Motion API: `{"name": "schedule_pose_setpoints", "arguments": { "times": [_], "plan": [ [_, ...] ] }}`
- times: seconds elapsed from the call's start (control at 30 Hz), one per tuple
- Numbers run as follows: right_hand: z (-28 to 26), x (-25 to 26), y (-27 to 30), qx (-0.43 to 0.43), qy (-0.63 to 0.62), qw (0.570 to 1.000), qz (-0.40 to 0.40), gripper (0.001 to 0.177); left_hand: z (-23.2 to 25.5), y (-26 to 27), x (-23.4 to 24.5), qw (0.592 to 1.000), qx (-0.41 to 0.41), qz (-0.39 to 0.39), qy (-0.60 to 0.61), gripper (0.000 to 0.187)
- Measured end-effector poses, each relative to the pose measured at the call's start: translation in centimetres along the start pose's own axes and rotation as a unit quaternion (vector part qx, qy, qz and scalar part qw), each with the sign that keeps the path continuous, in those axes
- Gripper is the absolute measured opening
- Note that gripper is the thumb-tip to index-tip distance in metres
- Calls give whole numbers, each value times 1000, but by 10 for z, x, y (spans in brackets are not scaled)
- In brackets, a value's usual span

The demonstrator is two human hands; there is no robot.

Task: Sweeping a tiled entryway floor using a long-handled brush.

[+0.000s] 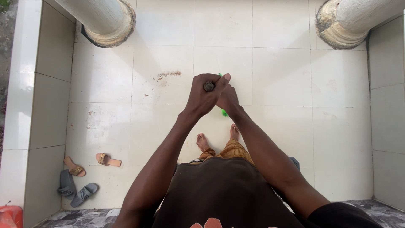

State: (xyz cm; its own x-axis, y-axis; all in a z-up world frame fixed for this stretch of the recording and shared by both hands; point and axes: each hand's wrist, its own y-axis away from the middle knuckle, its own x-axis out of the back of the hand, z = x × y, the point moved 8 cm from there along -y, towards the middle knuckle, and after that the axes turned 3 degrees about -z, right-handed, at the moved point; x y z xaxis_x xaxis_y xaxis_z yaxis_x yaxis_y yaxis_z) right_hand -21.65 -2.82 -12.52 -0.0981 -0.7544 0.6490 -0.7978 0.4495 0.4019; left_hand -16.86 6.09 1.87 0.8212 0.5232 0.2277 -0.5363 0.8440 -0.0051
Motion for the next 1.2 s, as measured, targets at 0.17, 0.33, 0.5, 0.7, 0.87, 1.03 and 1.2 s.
{"name": "schedule_pose_setpoints", "arguments": {
  "times": [0.17, 0.33, 0.5, 0.7, 0.87, 1.03, 1.2],
  "plan": [
    [98, -14, 10, -33, 113, 993, 28, 24, -45, 10, -45, 993, -9, -30, 112, 50],
    [179, -51, 14, -90, 83, 992, 25, 26, -105, 15, -81, 979, 24, -86, 184, 41],
    [154, -50, 17, -145, 3, 988, 62, 30, -78, -2, -76, 982, 67, -103, 145, 41],
    [92, -33, 1, -109, -50, 992, 26, 45, -6, -36, -64, 994, 86, -71, 2, 54],
    [126, -24, 8, -6, -54, 998, 17, 38, 7, -39, -118, 995, 61, -49, -55, 54],
    [168, 19, 41, 191, -114, 970, 103, 52, 33, -29, -188, 996, 40, -64, -46, 55],
    [208, 93, 111, 136, -150, 974, 98, 41, 55, -21, -261, 992, 27, -120, -15, 56]
  ]
}}
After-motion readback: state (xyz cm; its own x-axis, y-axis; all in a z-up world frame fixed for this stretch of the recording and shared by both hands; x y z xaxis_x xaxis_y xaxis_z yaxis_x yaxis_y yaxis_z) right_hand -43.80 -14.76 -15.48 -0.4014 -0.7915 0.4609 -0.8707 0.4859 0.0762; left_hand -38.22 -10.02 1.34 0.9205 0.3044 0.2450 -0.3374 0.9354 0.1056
